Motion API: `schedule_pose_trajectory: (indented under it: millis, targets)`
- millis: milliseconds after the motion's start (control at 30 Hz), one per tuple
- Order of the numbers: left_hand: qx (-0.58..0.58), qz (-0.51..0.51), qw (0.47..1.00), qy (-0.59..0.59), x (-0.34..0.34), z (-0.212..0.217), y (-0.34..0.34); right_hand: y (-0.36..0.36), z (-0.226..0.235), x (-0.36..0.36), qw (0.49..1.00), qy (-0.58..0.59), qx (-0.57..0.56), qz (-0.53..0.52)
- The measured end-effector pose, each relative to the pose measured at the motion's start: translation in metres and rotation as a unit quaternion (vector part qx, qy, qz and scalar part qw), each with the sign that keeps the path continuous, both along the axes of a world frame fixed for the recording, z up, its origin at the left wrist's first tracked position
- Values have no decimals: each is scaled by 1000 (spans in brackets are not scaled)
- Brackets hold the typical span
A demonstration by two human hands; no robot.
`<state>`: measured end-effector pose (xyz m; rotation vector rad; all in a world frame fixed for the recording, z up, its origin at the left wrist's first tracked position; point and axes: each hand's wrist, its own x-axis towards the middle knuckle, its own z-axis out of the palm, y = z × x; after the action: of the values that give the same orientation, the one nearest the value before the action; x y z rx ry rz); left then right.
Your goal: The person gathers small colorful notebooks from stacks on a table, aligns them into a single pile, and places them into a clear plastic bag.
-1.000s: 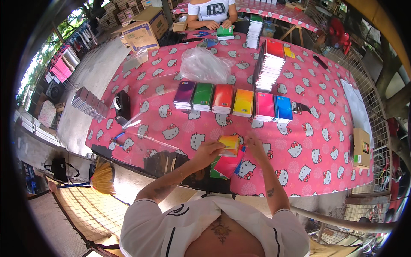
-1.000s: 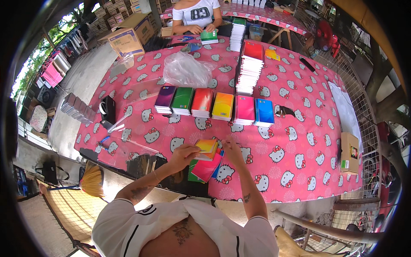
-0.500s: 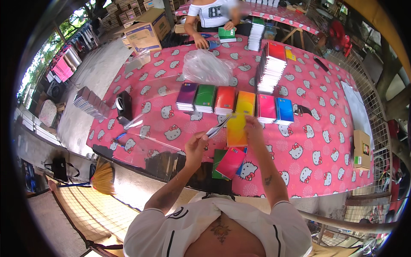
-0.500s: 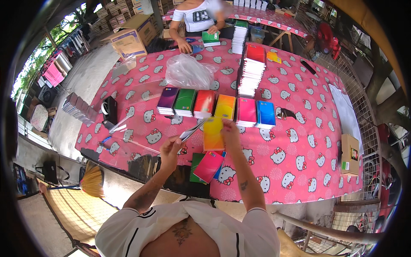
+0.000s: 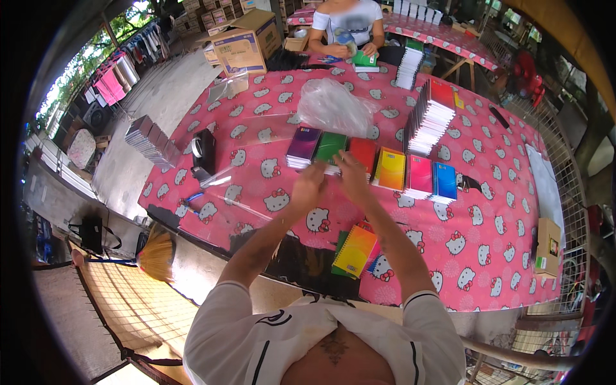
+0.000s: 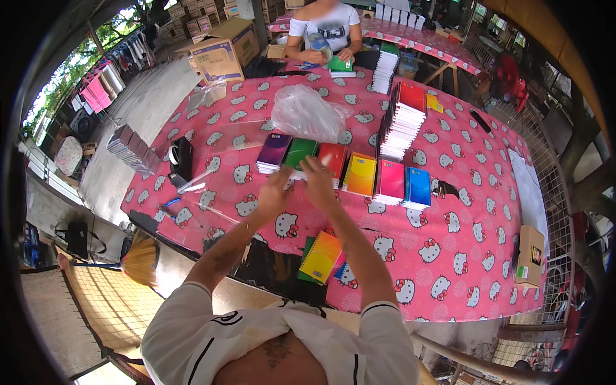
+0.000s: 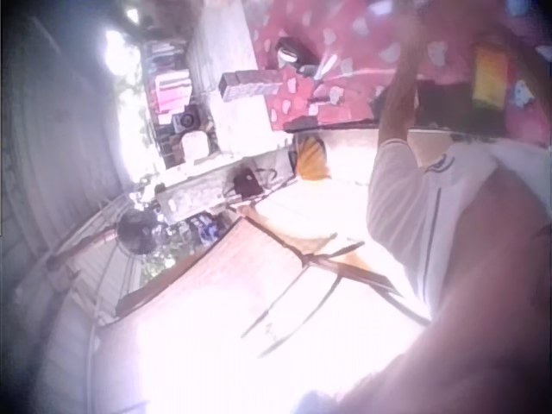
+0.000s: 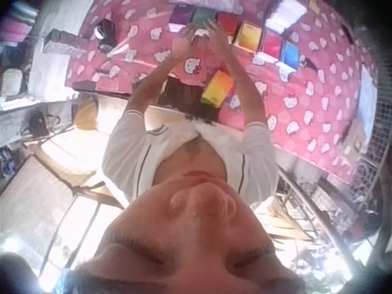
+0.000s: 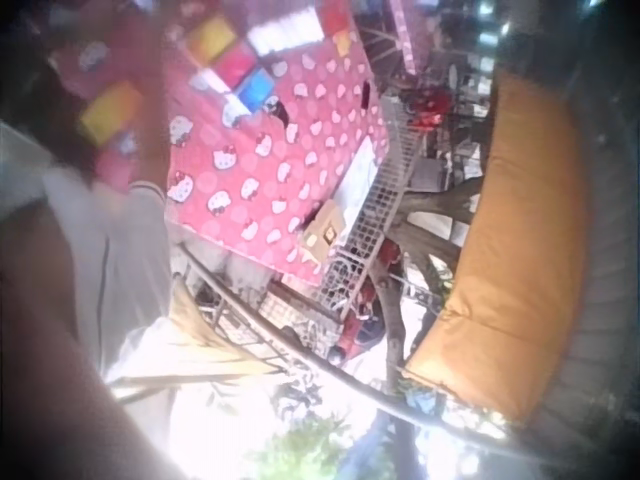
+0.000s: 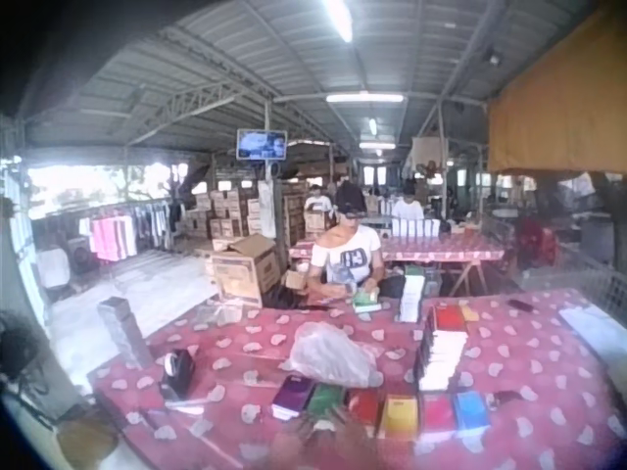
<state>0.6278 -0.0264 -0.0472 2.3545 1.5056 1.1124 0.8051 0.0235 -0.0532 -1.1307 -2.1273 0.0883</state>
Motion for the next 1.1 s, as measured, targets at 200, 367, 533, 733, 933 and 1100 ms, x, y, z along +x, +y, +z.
schedule_pose_trajectory:
  millis: [200, 367, 533, 733, 933, 1100]
  targets:
    - [30, 84, 970, 228, -56, -26, 70, 11, -27, -50, 992, -87, 34, -81]
    - [19, 2, 986, 163, -77, -17, 85, 27, -21, -38, 999, 27, -11, -38]
    - [-175, 49, 983, 18, -69, 40, 66, 3, 12, -15, 920, 342, -43, -186]
    - [148, -198, 967, 57, 36, 19, -82, -84, 72, 108, 690, 710, -95, -104]
    - [-186, -251, 943, 112, 73, 21, -183, -181, 65, 179, 660, 734, -118, -109]
    - [81, -174, 980, 54, 83, 98, -157, -220, 71, 112, 603, 718, -339, -78]
